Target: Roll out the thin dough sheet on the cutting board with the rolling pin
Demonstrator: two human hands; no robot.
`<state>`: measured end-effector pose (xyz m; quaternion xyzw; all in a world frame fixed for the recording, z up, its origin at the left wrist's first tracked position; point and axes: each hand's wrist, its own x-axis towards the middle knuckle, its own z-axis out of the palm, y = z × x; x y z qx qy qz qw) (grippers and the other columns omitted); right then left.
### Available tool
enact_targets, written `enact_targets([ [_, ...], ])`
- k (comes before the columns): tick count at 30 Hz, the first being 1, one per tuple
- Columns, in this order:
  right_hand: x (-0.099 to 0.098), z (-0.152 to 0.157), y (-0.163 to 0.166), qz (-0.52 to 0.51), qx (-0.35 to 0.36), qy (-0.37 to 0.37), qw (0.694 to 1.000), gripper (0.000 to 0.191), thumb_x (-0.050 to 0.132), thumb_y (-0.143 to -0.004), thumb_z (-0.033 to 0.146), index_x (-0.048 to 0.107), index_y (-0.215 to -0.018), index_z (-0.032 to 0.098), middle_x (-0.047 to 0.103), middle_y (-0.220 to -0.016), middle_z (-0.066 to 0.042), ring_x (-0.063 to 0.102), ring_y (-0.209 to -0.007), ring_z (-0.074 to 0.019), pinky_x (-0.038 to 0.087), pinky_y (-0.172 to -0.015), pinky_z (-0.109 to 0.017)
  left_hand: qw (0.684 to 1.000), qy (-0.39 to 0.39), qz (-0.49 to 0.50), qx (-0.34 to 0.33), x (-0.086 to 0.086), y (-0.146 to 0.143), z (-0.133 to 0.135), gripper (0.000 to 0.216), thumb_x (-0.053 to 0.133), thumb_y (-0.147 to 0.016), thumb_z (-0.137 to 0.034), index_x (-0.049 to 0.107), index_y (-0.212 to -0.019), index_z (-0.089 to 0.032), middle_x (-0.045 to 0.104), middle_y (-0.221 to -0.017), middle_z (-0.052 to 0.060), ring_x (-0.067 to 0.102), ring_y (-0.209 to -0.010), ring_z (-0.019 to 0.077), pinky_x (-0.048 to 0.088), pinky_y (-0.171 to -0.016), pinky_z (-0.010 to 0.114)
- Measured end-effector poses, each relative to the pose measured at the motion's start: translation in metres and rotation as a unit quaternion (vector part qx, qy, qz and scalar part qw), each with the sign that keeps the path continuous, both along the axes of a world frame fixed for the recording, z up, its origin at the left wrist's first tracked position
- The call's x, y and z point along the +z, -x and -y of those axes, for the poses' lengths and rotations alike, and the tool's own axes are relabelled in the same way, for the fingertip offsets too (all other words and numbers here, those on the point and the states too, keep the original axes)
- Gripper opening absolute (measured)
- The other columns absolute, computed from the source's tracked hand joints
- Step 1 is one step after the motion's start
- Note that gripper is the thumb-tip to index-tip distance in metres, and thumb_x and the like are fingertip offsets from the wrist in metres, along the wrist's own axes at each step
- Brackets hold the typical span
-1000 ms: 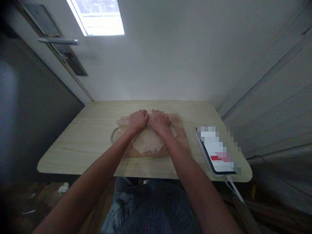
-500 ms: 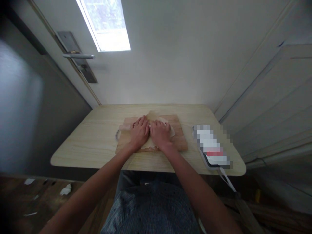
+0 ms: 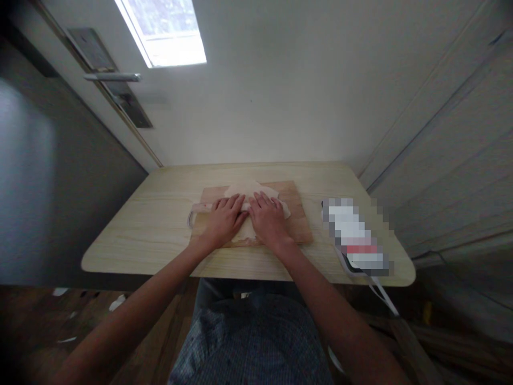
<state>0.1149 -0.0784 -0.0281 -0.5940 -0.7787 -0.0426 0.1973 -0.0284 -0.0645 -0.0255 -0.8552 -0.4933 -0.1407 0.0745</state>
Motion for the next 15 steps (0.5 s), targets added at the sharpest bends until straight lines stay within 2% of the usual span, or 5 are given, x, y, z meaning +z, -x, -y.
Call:
enact_targets([
  [4,0.002,-0.018,0.003,0.008,-0.022,0.001,1.0,0.04,0.026,-0.092,0.027,0.056,-0.115,0.016,0.054,-0.127,-0.008,0.039,-0.123,-0.0211,0.025,-0.098,-0.04,1.0,-0.008,0.001,0.011,0.001,-0.004,-0.014,0.045,0.029,-0.092,-0.04,0.041,-0.127,-0.015,0.045,-0.133,0.01,0.041,-0.118,0.0257,0.03,-0.097,0.041],
  [8,0.009,-0.034,0.004,0.01,-0.053,0.021,0.998,0.041,0.024,-0.091,0.025,0.062,-0.103,0.016,0.058,-0.121,-0.009,0.049,-0.114,-0.0207,0.028,-0.094,-0.038,1.0,-0.004,-0.001,-0.001,0.005,-0.006,-0.029,0.041,0.029,-0.091,-0.037,0.046,-0.123,-0.017,0.047,-0.132,0.009,0.041,-0.119,0.0253,0.03,-0.097,0.041],
  [12,0.017,-0.051,0.004,0.021,-0.084,0.048,0.995,0.045,0.02,-0.092,0.027,0.064,-0.094,0.017,0.064,-0.109,-0.01,0.057,-0.098,-0.0212,0.036,-0.083,-0.035,1.0,0.023,0.0,-0.002,0.011,-0.01,-0.048,0.036,0.028,-0.091,-0.034,0.055,-0.112,-0.02,0.055,-0.122,0.007,0.048,-0.111,0.0225,0.034,-0.092,0.038],
  [15,0.022,-0.067,0.003,0.033,-0.099,0.076,0.992,0.044,0.02,-0.091,0.026,0.063,-0.092,0.016,0.066,-0.1,-0.012,0.058,-0.094,-0.024,0.039,-0.075,-0.034,0.998,0.05,-0.001,0.03,0.015,-0.017,-0.064,0.037,0.027,-0.091,-0.036,0.058,-0.102,-0.02,0.059,-0.113,0.007,0.052,-0.105,0.0233,0.038,-0.086,0.037],
])
